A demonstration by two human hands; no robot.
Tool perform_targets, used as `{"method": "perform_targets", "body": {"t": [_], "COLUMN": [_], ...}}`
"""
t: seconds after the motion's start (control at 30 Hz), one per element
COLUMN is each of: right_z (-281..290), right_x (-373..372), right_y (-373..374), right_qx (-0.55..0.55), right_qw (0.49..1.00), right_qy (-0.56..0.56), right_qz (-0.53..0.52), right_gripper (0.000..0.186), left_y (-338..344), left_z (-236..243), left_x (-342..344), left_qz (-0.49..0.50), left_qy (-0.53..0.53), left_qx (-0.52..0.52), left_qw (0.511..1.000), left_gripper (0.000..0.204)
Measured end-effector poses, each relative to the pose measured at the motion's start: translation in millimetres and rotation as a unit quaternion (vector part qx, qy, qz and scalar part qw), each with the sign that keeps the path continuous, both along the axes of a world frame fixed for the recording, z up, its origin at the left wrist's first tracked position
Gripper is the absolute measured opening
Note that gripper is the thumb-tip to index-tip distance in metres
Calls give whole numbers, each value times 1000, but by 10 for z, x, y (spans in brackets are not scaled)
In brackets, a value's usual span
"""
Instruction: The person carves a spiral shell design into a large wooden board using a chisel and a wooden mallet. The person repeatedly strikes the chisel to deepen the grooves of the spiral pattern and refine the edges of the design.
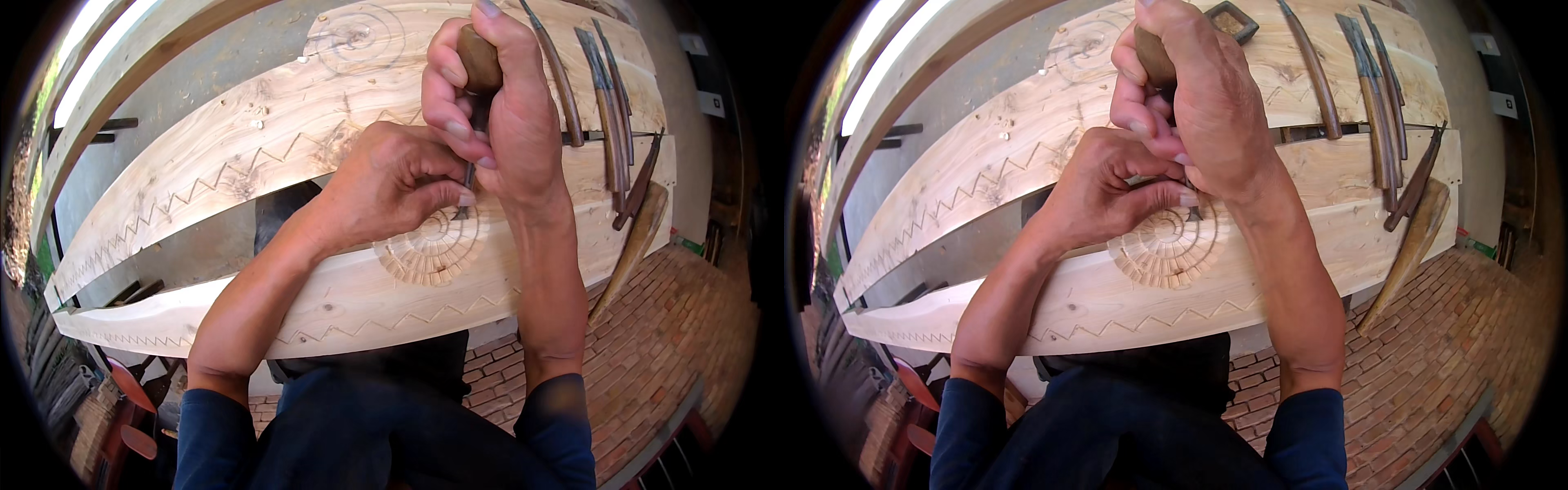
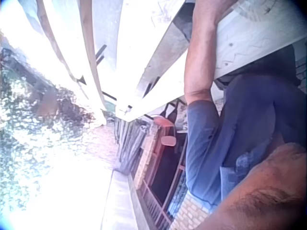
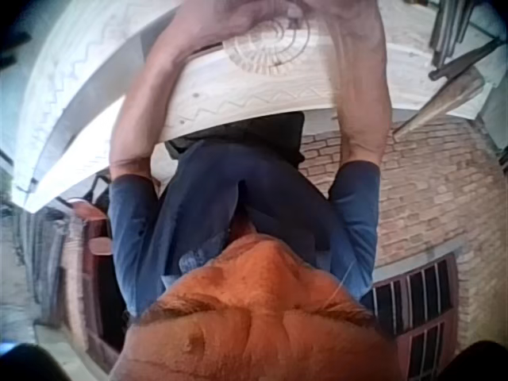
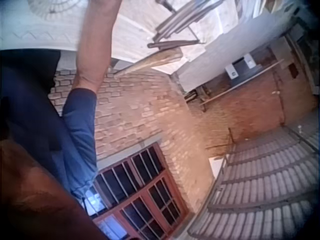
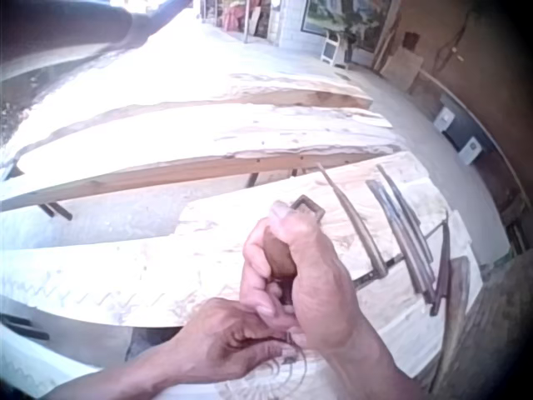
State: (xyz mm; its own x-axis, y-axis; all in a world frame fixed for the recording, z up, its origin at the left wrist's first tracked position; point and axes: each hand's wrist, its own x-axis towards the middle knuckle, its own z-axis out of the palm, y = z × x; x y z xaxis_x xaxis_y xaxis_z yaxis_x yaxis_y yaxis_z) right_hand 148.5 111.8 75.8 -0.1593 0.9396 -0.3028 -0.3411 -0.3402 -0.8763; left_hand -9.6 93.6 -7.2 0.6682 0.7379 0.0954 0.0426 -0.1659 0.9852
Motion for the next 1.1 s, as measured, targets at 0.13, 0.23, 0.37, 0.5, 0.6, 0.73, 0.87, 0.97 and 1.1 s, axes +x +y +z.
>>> {"method": "perform_targets", "body": {"t": [0.13,0.23,0.37,0.5,0.6,0.73,0.87,0.97,1.1], "right_z": [-200,-237,-150,-80,-41,-88,-108,-118,-110], "right_x": [22,-4,-103,-84,43,395,393,368,327], "right_y": [39,10,22,30,20,54,21,18,24], "right_qx": [41,25,22,19,17,39,30,41,53], "right_qw": [999,999,998,998,993,949,986,989,992], "right_qy": [21,-5,-51,-44,47,279,162,145,111], "right_qz": [-16,-40,19,47,109,139,31,12,-35], "right_gripper": [53,53,54,56,58,60,56,55,54], "left_y": [23,51,19,29,-15,55,88,92,91], "left_z": [67,101,53,35,-15,107,70,89,88], "left_x": [-7,-14,-55,-41,-14,-19,14,24,25], "left_qz": [-17,-23,8,5,0,-36,-17,-11,-8], "left_qy": [46,55,24,-1,-52,-28,-20,-18,-23], "left_qx": [29,37,61,19,-45,-22,18,22,28], "left_qw": [998,998,998,1000,998,999,999,1000,999], "left_gripper": [12,12,13,17,16,12,12,12,12]}}
